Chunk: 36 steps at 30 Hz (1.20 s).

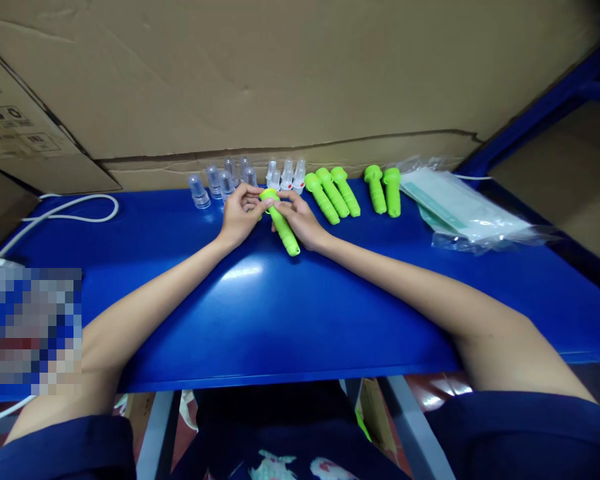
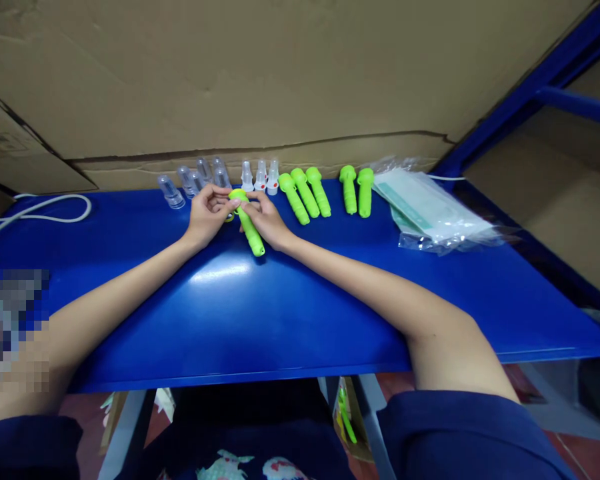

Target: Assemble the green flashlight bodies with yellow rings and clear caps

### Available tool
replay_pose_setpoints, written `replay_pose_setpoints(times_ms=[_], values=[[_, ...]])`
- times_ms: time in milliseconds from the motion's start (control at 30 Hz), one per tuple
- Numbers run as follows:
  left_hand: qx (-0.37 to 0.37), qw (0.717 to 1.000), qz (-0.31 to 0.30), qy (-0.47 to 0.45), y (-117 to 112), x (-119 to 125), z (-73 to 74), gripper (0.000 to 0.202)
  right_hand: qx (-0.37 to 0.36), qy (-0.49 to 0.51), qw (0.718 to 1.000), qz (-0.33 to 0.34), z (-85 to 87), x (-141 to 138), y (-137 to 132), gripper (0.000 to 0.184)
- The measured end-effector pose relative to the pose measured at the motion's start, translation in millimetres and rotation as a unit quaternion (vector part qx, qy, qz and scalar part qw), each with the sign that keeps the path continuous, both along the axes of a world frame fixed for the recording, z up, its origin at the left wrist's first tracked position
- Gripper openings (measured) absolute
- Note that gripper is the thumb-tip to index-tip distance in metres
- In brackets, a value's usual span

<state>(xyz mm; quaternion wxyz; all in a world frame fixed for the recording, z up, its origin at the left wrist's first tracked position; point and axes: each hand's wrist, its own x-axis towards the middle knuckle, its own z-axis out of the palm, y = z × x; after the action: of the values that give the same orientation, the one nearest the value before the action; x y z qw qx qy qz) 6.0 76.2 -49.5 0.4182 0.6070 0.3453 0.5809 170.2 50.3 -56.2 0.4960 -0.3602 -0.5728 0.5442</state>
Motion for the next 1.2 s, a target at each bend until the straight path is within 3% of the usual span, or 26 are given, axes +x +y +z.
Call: replay_pose_setpoints(times_ms=[533, 867, 1200], values=[[-0.010, 1.000, -0.016, -0.014, -3.7, 3.2, 4.2, 0.048, 0.028, -0.010, 0.999, -0.023, 2.8, -1.0, -5.6, 0.075], [-0.019, 1.000, -0.010, 0.015, -8.4, 3.3, 6.7, 0.040, 0.066, -0.031, 0.997, -0.021, -1.0, 1.9, -6.4, 0.067], [0.054, 0.991, 0.069, 0.102, -8.8, 3.5, 5.8, 0.027, 0.083, -0.037, 0.995, -0.049, -4.3, 2.4, -6.5, 0.069]])
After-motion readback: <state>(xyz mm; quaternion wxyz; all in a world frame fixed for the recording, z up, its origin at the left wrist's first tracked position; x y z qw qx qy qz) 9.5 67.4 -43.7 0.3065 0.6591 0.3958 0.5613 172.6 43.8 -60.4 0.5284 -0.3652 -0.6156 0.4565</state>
